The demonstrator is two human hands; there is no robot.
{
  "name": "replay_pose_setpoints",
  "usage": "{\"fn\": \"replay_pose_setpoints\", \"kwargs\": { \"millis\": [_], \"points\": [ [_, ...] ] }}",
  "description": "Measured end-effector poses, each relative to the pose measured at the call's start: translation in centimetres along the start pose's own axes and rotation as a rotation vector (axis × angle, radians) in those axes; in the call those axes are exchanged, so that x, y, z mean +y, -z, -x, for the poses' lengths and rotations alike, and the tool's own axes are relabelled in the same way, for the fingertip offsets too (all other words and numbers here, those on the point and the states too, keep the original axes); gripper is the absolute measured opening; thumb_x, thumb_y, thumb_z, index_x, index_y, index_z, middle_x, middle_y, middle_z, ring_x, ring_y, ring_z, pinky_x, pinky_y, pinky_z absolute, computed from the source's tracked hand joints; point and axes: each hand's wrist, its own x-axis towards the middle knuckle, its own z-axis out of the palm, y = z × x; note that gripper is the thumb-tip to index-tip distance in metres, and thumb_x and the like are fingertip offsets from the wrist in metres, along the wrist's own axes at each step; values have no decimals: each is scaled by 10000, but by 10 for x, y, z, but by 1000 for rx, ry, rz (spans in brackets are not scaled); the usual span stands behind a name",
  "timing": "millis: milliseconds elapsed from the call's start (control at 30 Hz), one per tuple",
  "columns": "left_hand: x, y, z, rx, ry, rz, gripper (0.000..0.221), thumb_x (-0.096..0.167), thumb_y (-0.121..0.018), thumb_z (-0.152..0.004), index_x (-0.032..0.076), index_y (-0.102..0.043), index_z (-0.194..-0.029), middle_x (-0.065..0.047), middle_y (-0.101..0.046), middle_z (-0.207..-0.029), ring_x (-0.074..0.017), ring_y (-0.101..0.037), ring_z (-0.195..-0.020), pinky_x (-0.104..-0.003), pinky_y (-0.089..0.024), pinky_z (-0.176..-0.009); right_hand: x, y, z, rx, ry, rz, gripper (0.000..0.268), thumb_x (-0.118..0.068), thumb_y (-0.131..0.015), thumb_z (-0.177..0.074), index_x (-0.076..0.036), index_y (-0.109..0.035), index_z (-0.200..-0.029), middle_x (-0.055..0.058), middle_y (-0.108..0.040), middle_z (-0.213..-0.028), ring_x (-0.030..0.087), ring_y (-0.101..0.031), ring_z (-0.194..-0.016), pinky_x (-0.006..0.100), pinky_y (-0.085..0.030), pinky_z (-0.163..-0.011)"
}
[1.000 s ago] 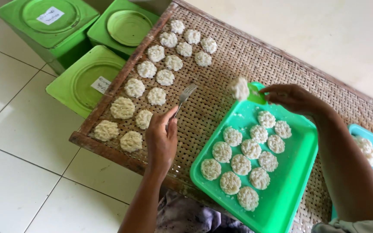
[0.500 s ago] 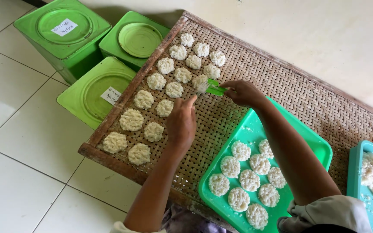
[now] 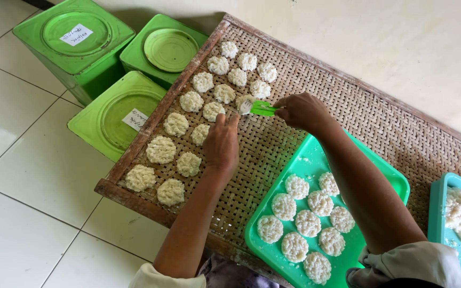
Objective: Arranging small round food items onto a woven mat for drying using a fork and a scraper
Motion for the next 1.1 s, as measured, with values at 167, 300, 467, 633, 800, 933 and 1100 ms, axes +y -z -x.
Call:
{"fn": "replay_pose_setpoints", "kwargs": {
  "millis": [167,300,467,633,800,933,1100],
  "points": [
    [-1,-2,-4,-8,-7,-10,427,28,-636,-968,113,-611,-1386,-94,-541,-1039,-228,-685,-937,-412,-670,-715,-7,10,7,-1,-24,82,383,-293,-570,-1034,-114,-659,-1361,239,-728,-1168,234,-688,-524,359,-570,-601],
    [-2,2,-3,-2,10,56,405,12,-621,-976,96,-620,-1372,-103,-555,-1040,-235,-691,-934,-411,-669,-713,-5,6,3,13,-27,110,387,-290,-579,-1034,-103,-659,-1363,240,-735,-1146,236,-691,-522,316,-537,-517],
    [9,40,28,-50,13,146,434,-21,-581,-986,95,-606,-1403,-117,-556,-1063,-266,-684,-950,-462,-662,-734,3,-2,-3,-21,-42,60,400,-294,-570,-1039,-105,-641,-1384,262,-711,-1198,235,-683,-507,348,-558,-544],
    [-8,18,19,-63,5,16,480,-19,-616,-962,135,-599,-1416,-80,-536,-1064,-240,-693,-962,-463,-664,-745,-2,5,4,-35,-43,18,403,-319,-549,-1057,-110,-636,-1389,268,-694,-1240,239,-693,-535,391,-589,-626],
    [-13,11,17,-71,-50,-39,507,-43,-651,-928,126,-597,-1403,-78,-517,-1089,-263,-692,-1007,-458,-664,-741,1,14,12,-49,-36,71,414,-309,-562,-1045,-80,-634,-1382,231,-733,-1154,352,-764,-824,484,-600,-833],
    [10,36,27,-98,23,-6,455,-7,-608,-966,118,-599,-1403,-95,-548,-1084,-247,-680,-977,-441,-657,-754,-20,25,28,-14,-49,120,391,-295,-561,-1035,-102,-659,-1361,234,-751,-1105,346,-768,-770,519,-594,-864],
    [24,30,20,-40,-36,37,425,-35,-602,-975,78,-617,-1384,-133,-572,-1080,-274,-682,-968,-428,-654,-726,-22,22,25,29,-34,257,379,-294,-564,-1027,-87,-675,-1325,217,-767,-1000,310,-756,-717,440,-611,-734]
  ]
}}
